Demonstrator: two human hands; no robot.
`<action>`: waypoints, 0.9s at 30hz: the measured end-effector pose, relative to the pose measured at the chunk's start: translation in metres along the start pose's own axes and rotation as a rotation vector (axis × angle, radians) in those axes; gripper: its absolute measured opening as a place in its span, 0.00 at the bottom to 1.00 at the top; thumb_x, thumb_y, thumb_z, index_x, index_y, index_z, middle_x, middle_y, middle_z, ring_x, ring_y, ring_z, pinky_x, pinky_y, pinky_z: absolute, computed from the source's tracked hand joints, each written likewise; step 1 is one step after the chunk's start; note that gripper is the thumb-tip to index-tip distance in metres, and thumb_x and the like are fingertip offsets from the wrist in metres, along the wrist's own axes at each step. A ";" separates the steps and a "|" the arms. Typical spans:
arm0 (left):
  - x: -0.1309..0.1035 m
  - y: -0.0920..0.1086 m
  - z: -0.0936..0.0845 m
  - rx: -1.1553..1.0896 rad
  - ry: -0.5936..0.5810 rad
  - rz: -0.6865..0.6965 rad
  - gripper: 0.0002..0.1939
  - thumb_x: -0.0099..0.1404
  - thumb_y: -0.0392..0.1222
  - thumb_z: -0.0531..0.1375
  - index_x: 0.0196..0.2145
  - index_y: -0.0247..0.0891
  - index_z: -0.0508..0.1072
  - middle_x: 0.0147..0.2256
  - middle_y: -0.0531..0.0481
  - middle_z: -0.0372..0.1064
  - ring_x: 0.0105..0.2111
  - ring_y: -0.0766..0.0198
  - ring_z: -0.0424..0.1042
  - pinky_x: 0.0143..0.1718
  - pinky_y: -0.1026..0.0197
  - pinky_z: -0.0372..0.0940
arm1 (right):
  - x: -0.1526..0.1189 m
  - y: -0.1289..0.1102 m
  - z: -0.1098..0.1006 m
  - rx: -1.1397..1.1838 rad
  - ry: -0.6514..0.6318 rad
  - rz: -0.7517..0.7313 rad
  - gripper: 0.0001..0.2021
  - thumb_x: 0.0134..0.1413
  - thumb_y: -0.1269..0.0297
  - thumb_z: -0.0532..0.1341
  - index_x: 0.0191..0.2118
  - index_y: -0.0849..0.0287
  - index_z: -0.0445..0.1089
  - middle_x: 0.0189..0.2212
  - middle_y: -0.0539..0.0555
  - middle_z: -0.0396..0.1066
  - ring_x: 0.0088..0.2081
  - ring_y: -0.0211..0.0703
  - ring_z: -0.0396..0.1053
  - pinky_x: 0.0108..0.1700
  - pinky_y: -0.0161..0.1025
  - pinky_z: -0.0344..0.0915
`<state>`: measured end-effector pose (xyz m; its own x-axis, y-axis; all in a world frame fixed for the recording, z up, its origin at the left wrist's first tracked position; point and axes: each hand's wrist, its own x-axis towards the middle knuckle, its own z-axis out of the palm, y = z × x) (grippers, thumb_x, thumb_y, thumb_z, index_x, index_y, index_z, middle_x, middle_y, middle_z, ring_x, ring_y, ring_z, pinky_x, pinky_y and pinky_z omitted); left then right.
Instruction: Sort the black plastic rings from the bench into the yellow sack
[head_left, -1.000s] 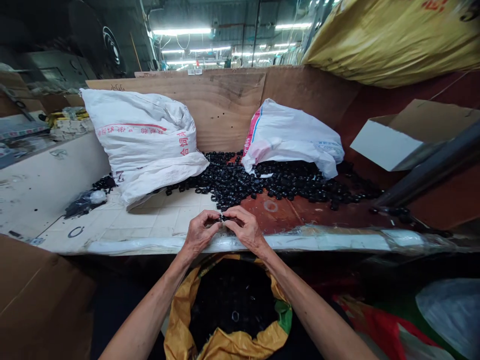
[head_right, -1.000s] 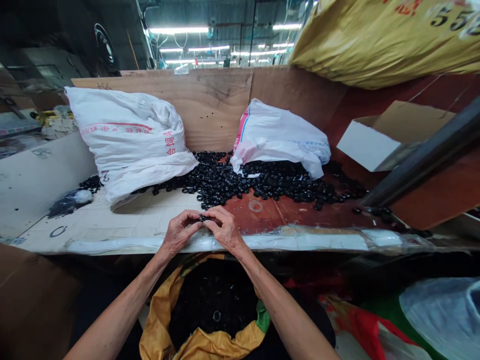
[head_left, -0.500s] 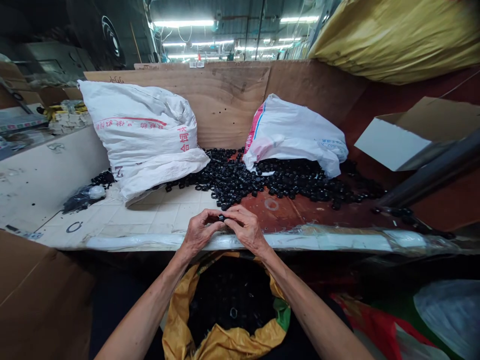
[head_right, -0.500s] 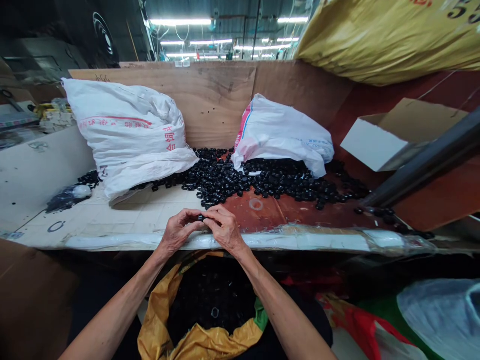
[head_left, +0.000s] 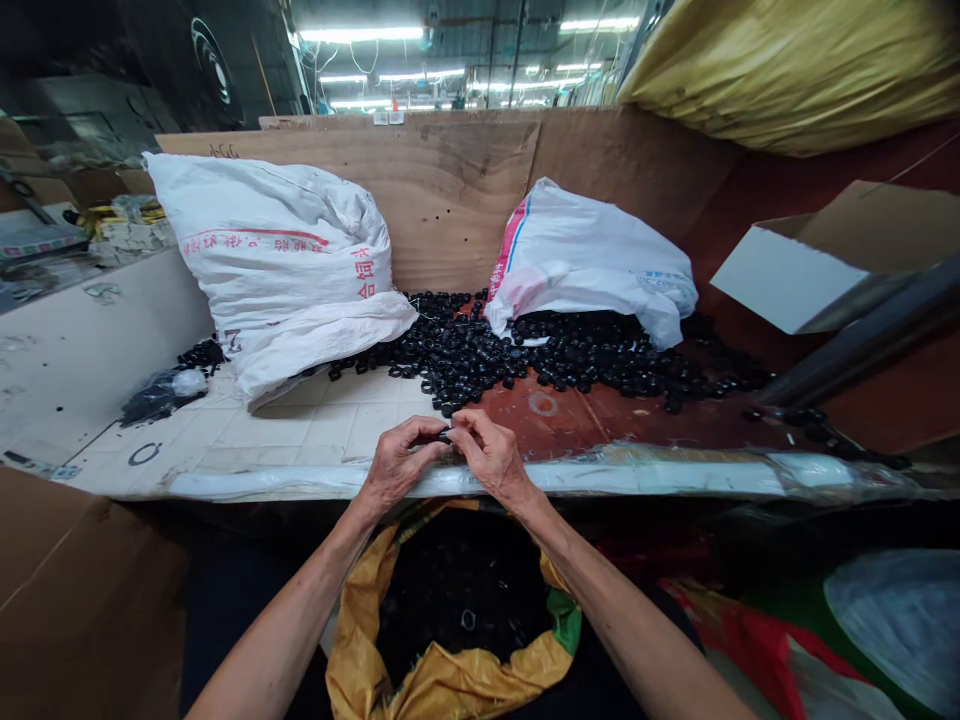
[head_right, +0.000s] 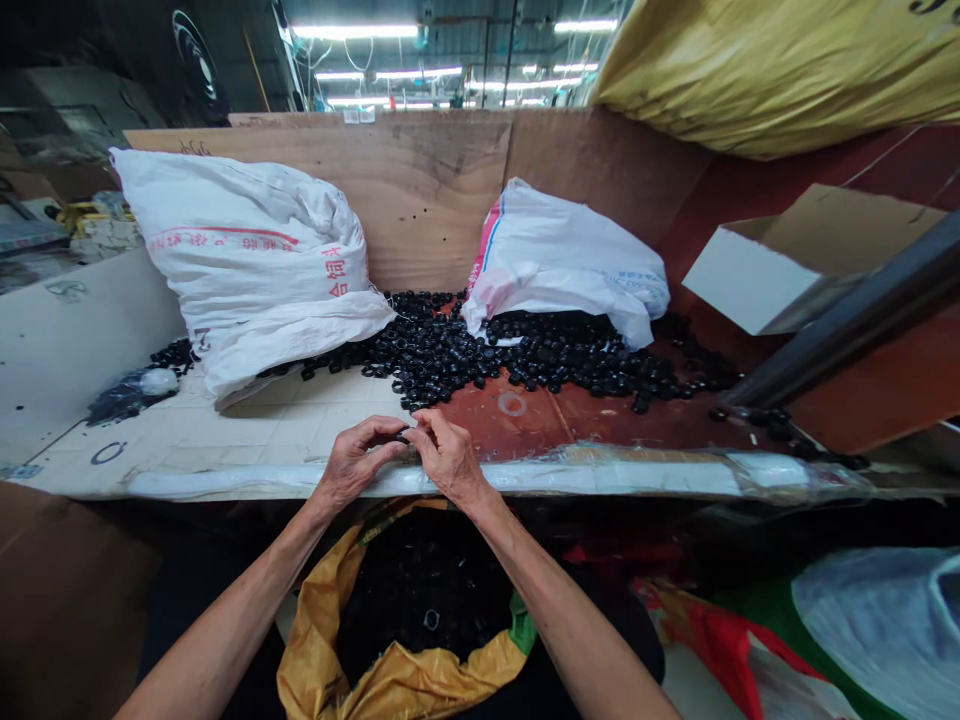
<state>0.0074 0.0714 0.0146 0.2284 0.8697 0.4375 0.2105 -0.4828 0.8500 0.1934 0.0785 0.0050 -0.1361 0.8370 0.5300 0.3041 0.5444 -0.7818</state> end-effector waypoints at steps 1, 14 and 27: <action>0.000 0.000 0.000 -0.001 -0.007 -0.002 0.10 0.64 0.43 0.66 0.43 0.38 0.78 0.42 0.47 0.77 0.42 0.61 0.76 0.47 0.59 0.71 | 0.000 -0.002 -0.001 -0.037 -0.001 -0.029 0.10 0.65 0.58 0.59 0.44 0.57 0.72 0.32 0.53 0.75 0.32 0.41 0.73 0.38 0.36 0.70; 0.001 0.005 0.002 -0.038 -0.026 -0.032 0.10 0.63 0.43 0.65 0.42 0.37 0.78 0.42 0.46 0.76 0.41 0.60 0.76 0.46 0.58 0.71 | 0.000 -0.003 0.001 -0.244 -0.028 -0.064 0.20 0.70 0.57 0.52 0.27 0.57 0.70 0.21 0.51 0.65 0.23 0.40 0.63 0.32 0.37 0.60; -0.001 -0.004 0.002 -0.080 0.030 -0.058 0.11 0.65 0.44 0.65 0.42 0.37 0.77 0.41 0.46 0.76 0.41 0.60 0.76 0.47 0.57 0.72 | -0.002 -0.009 -0.007 -0.133 -0.055 -0.046 0.15 0.63 0.54 0.61 0.29 0.58 0.71 0.21 0.48 0.64 0.23 0.37 0.60 0.29 0.35 0.58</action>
<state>0.0086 0.0719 0.0100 0.1894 0.8990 0.3948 0.1459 -0.4234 0.8941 0.1977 0.0714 0.0133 -0.2034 0.8154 0.5421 0.4180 0.5729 -0.7050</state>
